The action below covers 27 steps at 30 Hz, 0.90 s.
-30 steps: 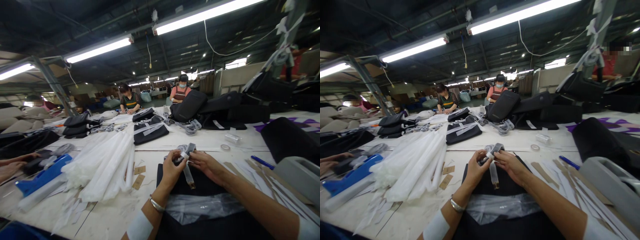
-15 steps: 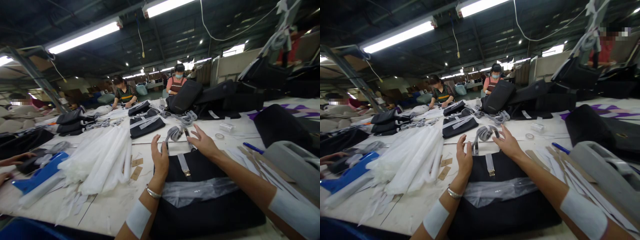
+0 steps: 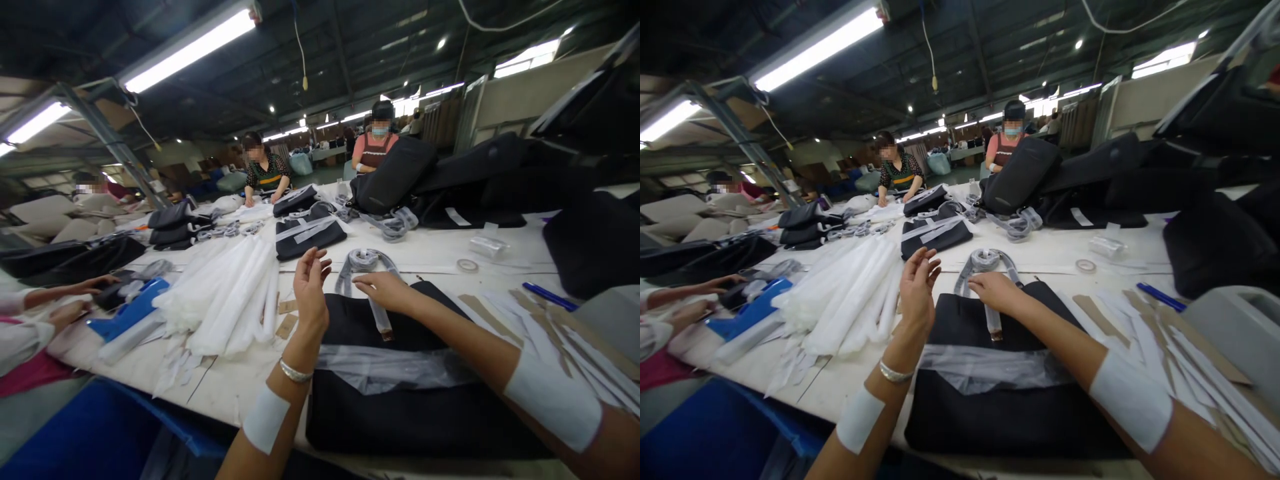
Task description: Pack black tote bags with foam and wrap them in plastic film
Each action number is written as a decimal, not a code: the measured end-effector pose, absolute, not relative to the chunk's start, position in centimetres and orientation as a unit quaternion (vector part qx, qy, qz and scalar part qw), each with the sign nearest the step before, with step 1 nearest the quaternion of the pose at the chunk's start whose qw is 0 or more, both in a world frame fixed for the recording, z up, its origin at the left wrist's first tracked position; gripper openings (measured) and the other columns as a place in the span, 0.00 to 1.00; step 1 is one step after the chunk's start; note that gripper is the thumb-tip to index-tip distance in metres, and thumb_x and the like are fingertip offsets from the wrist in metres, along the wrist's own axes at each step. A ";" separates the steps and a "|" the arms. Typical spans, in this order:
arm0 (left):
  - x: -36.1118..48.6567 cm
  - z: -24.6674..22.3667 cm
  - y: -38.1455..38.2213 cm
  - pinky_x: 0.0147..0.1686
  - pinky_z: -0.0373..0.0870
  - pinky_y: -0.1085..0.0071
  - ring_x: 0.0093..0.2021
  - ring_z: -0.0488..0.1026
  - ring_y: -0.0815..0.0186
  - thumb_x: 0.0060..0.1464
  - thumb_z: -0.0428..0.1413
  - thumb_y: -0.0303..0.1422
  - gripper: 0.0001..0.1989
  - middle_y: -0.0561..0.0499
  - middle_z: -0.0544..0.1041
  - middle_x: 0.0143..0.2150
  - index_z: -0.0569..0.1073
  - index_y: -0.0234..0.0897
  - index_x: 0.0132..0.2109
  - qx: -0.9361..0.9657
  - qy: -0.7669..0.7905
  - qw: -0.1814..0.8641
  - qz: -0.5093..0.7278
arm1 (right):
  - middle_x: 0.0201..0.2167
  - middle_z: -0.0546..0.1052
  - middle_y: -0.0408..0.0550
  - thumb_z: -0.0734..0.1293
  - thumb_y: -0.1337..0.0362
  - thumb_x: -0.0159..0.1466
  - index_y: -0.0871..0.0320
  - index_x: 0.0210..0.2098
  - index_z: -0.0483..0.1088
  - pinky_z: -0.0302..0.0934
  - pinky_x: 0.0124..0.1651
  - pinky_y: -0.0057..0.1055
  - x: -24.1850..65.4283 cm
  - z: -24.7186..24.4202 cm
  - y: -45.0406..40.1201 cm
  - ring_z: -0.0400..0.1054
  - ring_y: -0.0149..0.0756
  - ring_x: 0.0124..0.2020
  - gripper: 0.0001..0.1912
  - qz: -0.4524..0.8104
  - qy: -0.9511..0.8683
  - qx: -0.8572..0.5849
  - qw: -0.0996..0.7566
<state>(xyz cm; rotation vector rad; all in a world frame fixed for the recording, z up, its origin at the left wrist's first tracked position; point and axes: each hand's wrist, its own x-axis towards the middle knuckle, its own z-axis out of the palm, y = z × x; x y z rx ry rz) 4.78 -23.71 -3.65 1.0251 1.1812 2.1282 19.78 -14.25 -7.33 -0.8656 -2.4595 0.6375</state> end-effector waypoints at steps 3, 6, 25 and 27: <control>1.8 -2.1 -25.6 0.45 0.73 0.67 0.41 0.76 0.67 0.60 0.55 0.37 0.15 0.45 0.77 0.50 0.70 0.40 0.53 0.426 0.455 0.213 0.752 | 0.51 0.78 0.51 0.61 0.60 0.66 0.53 0.49 0.77 0.61 0.60 0.45 19.1 -9.9 -14.1 0.70 0.48 0.55 0.17 0.250 -0.858 -0.327 0.306; -2.9 -2.2 -27.2 0.44 0.73 0.66 0.40 0.77 0.66 0.60 0.55 0.38 0.16 0.45 0.78 0.47 0.70 0.39 0.54 0.445 0.513 0.126 0.723 | 0.52 0.78 0.51 0.61 0.60 0.66 0.53 0.51 0.75 0.60 0.60 0.45 18.9 -12.1 -14.6 0.70 0.47 0.55 0.18 0.255 -0.853 -0.321 0.323; -8.0 -7.7 -28.2 0.41 0.67 0.69 0.38 0.74 0.60 0.47 0.65 0.37 0.06 0.49 0.79 0.35 0.81 0.41 0.33 0.619 0.747 0.150 0.192 | 0.48 0.80 0.53 0.58 0.58 0.67 0.55 0.48 0.77 0.65 0.52 0.45 19.2 -12.9 -14.1 0.73 0.49 0.49 0.19 0.207 -0.863 -0.307 0.343; -7.5 -8.2 -29.0 0.37 0.66 0.70 0.34 0.74 0.61 0.40 0.69 0.35 0.07 0.52 0.79 0.31 0.80 0.42 0.29 0.628 0.738 0.175 0.174 | 0.48 0.80 0.53 0.57 0.58 0.67 0.56 0.48 0.77 0.66 0.52 0.45 19.2 -12.8 -14.2 0.73 0.50 0.49 0.20 0.207 -0.866 -0.302 0.341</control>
